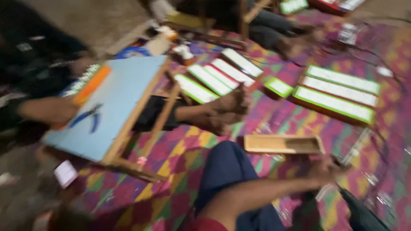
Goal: The person sits cross-legged on a floor mat and uses a corded electric drill to drive screws, attaching white multi-socket panels onto green-framed boards to assemble power strips. They position each panel, drill screws at several points, then set the finished board aside and pick up the next one.
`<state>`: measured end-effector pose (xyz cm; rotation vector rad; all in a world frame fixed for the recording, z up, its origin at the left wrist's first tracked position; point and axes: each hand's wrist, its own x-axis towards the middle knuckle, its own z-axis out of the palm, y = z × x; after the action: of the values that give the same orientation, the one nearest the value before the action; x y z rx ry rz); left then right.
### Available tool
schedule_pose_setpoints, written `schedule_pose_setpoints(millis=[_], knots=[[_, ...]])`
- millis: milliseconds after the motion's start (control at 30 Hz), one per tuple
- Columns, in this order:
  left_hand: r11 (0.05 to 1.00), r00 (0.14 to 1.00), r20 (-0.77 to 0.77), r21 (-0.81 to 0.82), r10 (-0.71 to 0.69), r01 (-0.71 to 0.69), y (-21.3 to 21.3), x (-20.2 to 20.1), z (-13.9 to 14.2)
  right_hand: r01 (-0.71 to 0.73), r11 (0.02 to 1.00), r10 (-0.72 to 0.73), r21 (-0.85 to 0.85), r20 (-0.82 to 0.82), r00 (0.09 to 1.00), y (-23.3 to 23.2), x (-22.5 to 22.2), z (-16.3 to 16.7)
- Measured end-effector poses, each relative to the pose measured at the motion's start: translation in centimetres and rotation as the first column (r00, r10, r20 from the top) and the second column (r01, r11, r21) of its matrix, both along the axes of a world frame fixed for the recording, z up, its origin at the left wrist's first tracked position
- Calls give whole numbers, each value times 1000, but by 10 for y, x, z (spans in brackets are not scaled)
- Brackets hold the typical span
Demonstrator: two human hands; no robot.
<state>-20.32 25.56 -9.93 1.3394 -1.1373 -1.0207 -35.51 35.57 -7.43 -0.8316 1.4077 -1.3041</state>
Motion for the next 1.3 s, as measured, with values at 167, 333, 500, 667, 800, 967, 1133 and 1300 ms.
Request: schedule_pose_setpoints(millis=[167,333,500,667,800,967,1133,1300], knots=[[986,977,187,112,105,-127,-20,-10,-42,-38,999,37,16,61,997,18,-74,-34],[965,950,312,252,-7,-75,-31,-17,-66,-107,984,85,143,150,985,16,-91,-66],[943,925,314,312,-216,115,-36,-10,-60,-161,984,133,75,287,949,10,-98,-46],[932,932,231,296,-281,208,-39,-21,-67,-196,978,171,65,281,944,8,-115,-43],[873,909,314,477,-275,100,-43,-38,-82,-182,981,153,73,301,941,4,-127,-51],[976,892,448,216,-60,-42,-34,-63,-99,-227,967,171,113,369,913,-7,-148,-52],[947,894,398,311,-208,82,-32,-62,-101,-291,949,228,122,375,899,-11,-168,-54],[947,849,439,256,-294,195,-39,-57,-102,-274,949,189,156,413,891,-11,-172,-57]])
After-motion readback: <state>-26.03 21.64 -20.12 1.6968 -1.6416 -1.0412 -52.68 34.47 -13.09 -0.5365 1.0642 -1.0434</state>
